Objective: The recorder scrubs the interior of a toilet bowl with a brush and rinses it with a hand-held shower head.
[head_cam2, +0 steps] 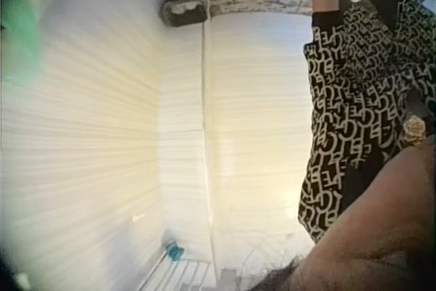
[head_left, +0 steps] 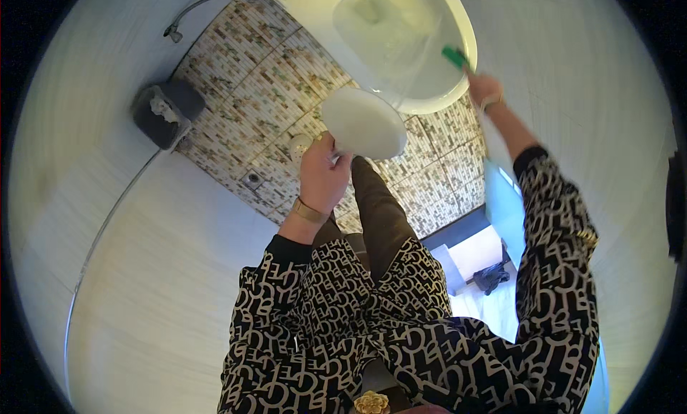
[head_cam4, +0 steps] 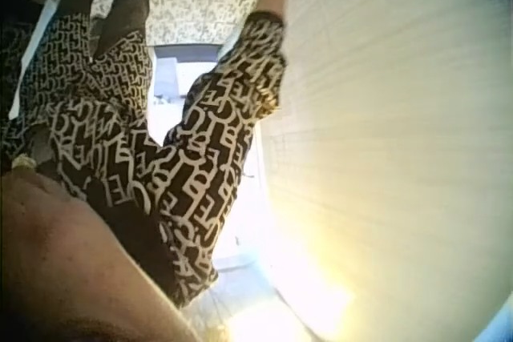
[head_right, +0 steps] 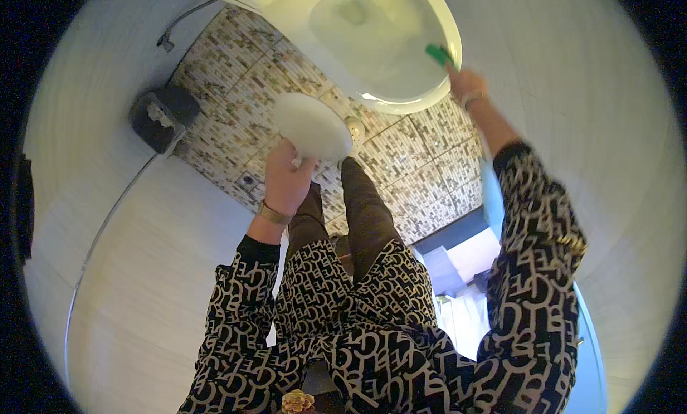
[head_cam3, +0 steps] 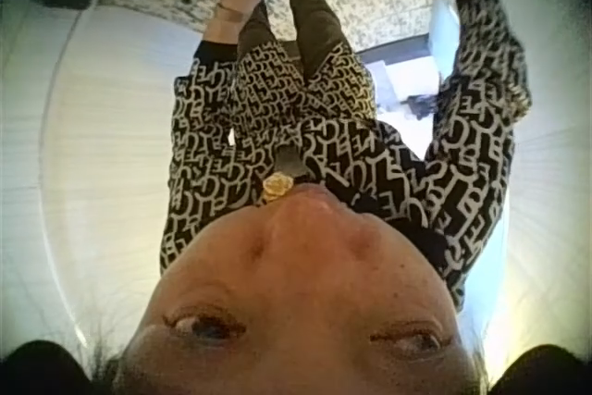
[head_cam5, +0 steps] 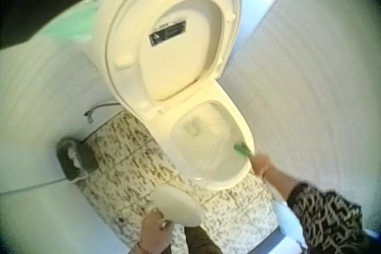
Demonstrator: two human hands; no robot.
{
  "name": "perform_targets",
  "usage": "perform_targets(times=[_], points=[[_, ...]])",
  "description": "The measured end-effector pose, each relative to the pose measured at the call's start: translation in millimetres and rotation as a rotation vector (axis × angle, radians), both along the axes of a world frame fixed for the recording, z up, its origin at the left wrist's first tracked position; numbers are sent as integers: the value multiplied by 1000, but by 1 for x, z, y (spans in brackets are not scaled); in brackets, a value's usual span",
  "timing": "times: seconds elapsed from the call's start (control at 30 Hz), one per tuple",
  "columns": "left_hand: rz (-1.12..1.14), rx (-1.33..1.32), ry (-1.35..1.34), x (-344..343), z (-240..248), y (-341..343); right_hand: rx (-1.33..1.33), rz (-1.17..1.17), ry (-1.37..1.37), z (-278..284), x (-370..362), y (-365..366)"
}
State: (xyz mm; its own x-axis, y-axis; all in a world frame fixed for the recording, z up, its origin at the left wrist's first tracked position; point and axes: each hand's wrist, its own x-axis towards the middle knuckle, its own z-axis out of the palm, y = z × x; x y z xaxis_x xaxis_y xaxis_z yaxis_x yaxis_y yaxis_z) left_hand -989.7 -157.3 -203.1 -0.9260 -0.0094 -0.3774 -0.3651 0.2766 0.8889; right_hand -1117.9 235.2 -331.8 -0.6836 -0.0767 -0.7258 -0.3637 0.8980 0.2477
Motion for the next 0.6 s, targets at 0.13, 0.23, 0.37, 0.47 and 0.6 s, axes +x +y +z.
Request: perform_targets(times=[0.13,0.23,0.37,0.47,0.6], points=[[-52,-109,-45,26,-6,-19,-178,-520,-83,8,107,-95],[3,-100,-34,36,-23,-26,-654,-848,176,-21,117,-175],[165,-30,-37,34,-15,-44,-587,-538,245,-35,10,-284],[169,17,-47,21,-21,-24,-569,-349,569,-88,-29,-249],[304,12,-147,42,-21,-63,-1055,-960,418,-45,73,-286]])
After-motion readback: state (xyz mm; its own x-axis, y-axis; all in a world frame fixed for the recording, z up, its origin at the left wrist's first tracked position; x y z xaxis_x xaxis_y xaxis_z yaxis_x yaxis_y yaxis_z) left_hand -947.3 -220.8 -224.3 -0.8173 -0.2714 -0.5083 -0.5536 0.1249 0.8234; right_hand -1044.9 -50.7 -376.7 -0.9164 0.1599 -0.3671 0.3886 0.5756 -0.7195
